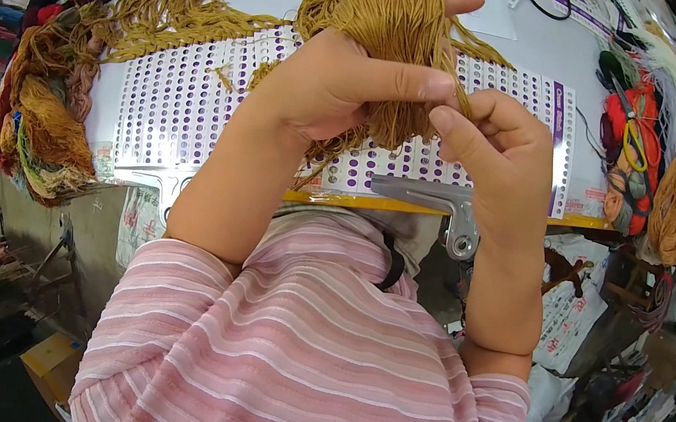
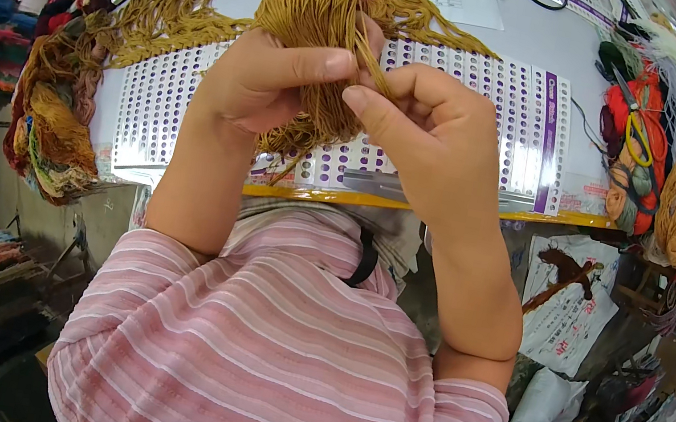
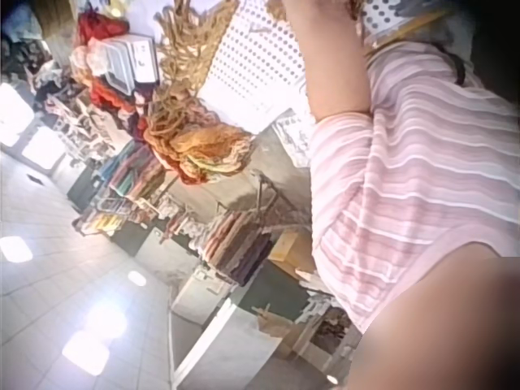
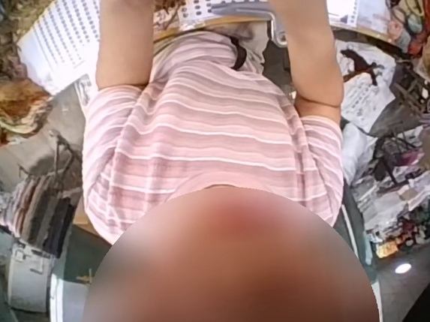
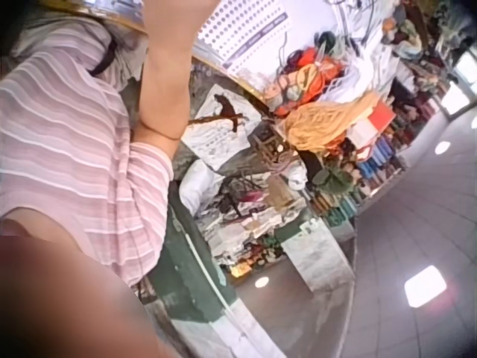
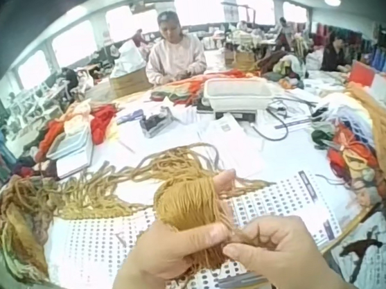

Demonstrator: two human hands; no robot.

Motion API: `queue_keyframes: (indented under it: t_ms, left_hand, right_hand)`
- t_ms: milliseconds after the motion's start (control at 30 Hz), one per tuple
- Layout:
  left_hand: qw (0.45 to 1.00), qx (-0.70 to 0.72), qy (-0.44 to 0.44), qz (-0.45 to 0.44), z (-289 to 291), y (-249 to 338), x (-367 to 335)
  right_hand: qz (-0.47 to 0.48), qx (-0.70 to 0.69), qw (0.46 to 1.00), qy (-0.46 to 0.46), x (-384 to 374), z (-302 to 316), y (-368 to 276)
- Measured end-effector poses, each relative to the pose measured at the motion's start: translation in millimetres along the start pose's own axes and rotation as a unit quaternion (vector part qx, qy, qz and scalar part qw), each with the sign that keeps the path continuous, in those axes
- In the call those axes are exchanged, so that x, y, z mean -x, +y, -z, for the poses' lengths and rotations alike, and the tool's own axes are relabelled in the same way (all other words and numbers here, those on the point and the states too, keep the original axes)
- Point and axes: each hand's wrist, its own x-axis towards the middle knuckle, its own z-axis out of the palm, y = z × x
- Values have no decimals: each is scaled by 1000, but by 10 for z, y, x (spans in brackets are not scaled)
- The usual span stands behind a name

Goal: Organize yarn samples by sorting and attaching them to a labeled sample card.

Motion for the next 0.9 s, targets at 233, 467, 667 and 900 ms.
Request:
queue_keyframes:
  t_ms: [233, 467, 667, 900]
  left_hand:
    - [1000, -17, 3, 11, 8, 60, 8]
    - [999, 5, -36, 28, 23, 86, -77]
    - [963, -15, -267, -13, 567, 69, -87]
    - [923, 382, 35, -8, 1948, 730, 163]
  right_hand:
    - [59, -48, 997, 11, -11, 29, 88]
    - [23, -65, 998, -10, -31, 137, 38]
    - [52, -125, 983, -124, -130, 817, -40]
    - [63, -318, 907, 268, 671, 3976, -413]
